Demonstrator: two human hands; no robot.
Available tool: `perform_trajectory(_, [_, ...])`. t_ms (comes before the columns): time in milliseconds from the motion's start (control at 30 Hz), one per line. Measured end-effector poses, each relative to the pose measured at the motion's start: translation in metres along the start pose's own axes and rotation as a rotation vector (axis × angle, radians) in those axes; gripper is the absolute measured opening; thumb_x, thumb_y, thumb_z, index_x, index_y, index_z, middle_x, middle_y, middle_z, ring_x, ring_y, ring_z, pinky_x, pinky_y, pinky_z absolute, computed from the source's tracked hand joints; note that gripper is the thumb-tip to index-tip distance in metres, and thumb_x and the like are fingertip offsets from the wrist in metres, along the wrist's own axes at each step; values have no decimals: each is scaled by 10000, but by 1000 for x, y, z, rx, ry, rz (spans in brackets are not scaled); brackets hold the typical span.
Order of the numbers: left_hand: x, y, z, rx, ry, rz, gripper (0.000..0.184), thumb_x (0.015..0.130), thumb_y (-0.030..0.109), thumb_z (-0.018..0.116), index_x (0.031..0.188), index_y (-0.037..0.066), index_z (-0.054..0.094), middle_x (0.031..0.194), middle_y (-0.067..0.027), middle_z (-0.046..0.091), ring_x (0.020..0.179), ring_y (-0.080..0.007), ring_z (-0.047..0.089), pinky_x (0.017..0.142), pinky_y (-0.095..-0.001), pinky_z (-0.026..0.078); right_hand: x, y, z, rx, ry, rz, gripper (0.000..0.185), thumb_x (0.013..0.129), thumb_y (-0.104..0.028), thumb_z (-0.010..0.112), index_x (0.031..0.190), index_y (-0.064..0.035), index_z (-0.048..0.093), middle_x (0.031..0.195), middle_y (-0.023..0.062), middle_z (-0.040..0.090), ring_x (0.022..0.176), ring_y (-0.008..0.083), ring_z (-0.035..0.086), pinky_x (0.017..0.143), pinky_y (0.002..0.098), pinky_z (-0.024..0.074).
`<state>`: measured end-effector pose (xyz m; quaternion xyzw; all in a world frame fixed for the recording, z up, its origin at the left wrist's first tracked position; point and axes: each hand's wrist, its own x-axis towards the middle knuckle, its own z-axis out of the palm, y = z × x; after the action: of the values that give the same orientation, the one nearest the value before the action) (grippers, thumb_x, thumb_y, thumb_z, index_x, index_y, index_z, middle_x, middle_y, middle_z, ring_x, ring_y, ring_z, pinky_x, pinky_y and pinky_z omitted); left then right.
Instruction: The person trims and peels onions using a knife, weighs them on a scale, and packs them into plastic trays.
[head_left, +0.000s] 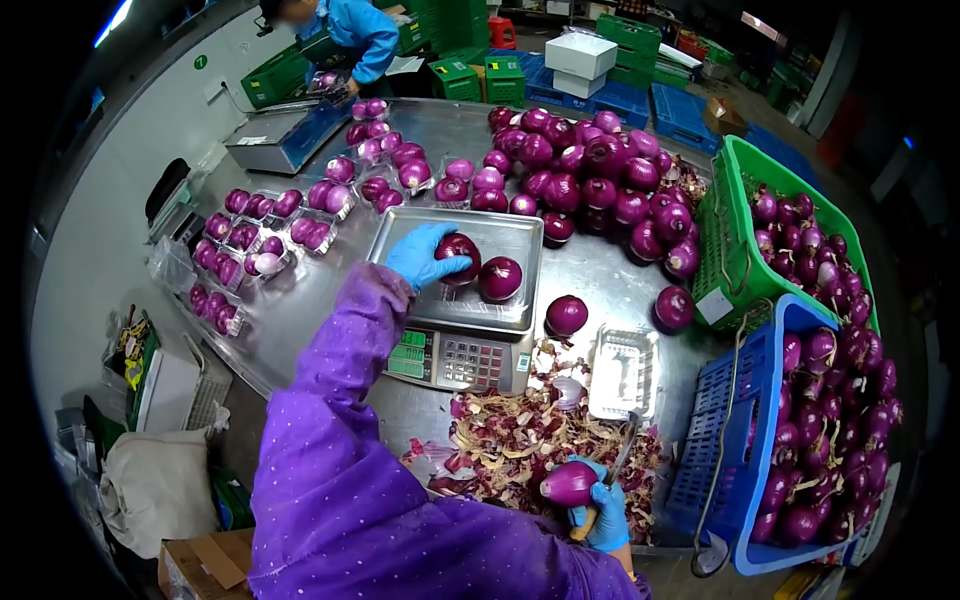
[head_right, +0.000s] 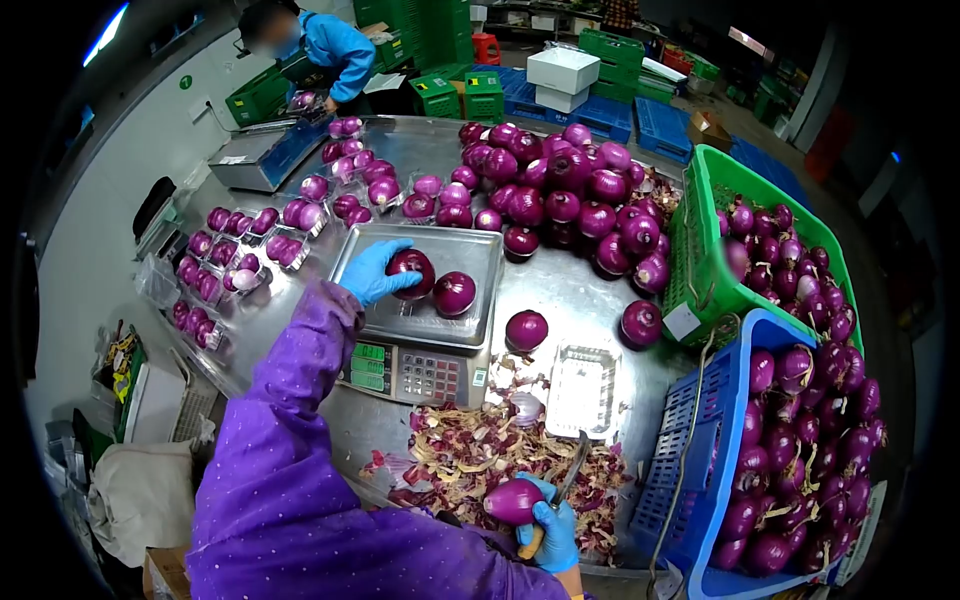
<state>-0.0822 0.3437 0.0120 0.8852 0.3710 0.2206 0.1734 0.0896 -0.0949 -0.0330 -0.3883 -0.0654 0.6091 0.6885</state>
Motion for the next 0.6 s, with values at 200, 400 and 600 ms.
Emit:
perform_trajectory(200, [-3, 27, 8, 394, -231, 265, 892, 602, 477, 793, 1380, 251, 419, 1351, -120, 442, 1267, -332, 405, 1071, -529, 241, -2, 3, -2, -7, 17, 29, 590, 820, -241, 705, 1250, 92, 477, 738, 86, 633, 446, 116, 510, 402, 233, 427])
perform_trajectory(400, [31, 62, 20, 542, -537, 312, 824, 590, 533, 776, 1291, 194, 506, 1089, -88, 628, 1066, -284, 557, 963, -429, 350, 0, 5, 0, -12, 13, 34, 588, 817, -233, 708, 1251, 91, 477, 740, 83, 629, 448, 117, 513, 400, 235, 429])
perform_trajectory(600, [45, 50, 29, 411, -619, 266, 806, 569, 542, 784, 1239, 169, 537, 1056, -129, 651, 1005, -317, 611, 983, -425, 360, 0, 9, -5, 13, 31, 40, 572, 818, -229, 706, 1239, 91, 485, 734, 78, 621, 459, 121, 519, 408, 234, 437])
